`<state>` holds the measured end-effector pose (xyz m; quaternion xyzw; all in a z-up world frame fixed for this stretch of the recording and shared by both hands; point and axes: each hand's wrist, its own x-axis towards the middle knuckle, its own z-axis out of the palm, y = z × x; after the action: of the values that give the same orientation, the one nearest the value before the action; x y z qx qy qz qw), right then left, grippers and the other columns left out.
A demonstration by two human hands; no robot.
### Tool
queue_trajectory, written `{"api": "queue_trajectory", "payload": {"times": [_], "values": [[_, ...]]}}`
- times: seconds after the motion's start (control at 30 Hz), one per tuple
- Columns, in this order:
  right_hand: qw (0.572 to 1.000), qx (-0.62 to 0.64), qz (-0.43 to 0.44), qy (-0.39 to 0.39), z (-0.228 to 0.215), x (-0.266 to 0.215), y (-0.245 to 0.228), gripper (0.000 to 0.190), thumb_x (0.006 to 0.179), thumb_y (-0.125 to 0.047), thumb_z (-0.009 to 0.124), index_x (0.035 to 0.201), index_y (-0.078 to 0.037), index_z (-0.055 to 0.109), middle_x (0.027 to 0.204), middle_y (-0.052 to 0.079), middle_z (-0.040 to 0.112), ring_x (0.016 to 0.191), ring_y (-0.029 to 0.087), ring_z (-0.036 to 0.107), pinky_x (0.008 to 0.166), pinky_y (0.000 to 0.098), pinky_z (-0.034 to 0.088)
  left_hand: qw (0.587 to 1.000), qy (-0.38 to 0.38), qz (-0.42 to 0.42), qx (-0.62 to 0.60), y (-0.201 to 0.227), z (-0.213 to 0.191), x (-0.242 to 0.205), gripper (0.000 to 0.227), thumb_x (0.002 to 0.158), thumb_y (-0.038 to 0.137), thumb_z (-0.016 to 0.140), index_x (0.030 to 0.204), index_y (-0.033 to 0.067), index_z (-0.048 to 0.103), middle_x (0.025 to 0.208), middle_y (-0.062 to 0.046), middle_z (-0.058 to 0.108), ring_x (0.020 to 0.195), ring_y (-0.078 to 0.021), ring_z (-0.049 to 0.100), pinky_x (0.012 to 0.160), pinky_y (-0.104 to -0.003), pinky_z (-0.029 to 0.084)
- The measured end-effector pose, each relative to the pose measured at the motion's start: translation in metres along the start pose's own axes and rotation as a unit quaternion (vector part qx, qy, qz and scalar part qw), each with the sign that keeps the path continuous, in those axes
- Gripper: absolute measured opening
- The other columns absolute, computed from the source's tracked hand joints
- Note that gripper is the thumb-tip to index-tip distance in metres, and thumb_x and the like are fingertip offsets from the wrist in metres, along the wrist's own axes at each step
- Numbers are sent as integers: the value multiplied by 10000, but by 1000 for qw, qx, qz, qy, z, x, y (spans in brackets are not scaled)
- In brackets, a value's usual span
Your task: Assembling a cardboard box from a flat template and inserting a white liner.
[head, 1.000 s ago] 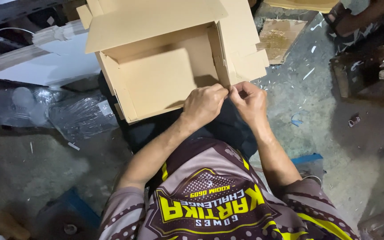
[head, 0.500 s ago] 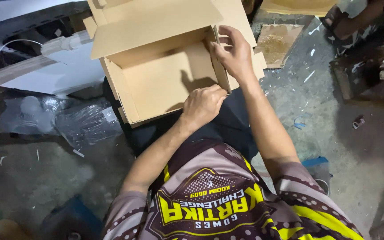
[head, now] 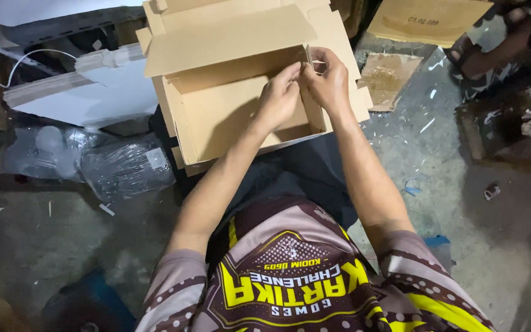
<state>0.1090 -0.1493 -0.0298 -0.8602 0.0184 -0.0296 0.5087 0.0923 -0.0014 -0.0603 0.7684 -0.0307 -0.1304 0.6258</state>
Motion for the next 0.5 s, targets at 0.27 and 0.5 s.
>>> {"api": "queue_trajectory", "payload": {"times": [0.27, 0.5], "values": [[1000, -19, 3, 19, 3, -2, 4, 260, 872, -170, 629, 1096, -122, 753, 939, -11, 779, 759, 78, 661, 690, 259, 528, 999, -9, -40, 7, -31, 16, 42, 599, 853, 83, 394, 1413, 80, 604, 1485, -146, 595, 1415, -267, 525, 1199, -342, 368], [999, -38, -32, -2, -3, 1, 3, 198, 904, -160, 618, 1038, -100, 752, 963, 45, 779, 810, 143, 679, 715, 311, 540, 998, -33, -51, 26, -48, 22, 43, 641, 858, 45, 408, 1483, 103, 540, 1590, -69, 487, 1482, -214, 433, 1215, -314, 314]]}}
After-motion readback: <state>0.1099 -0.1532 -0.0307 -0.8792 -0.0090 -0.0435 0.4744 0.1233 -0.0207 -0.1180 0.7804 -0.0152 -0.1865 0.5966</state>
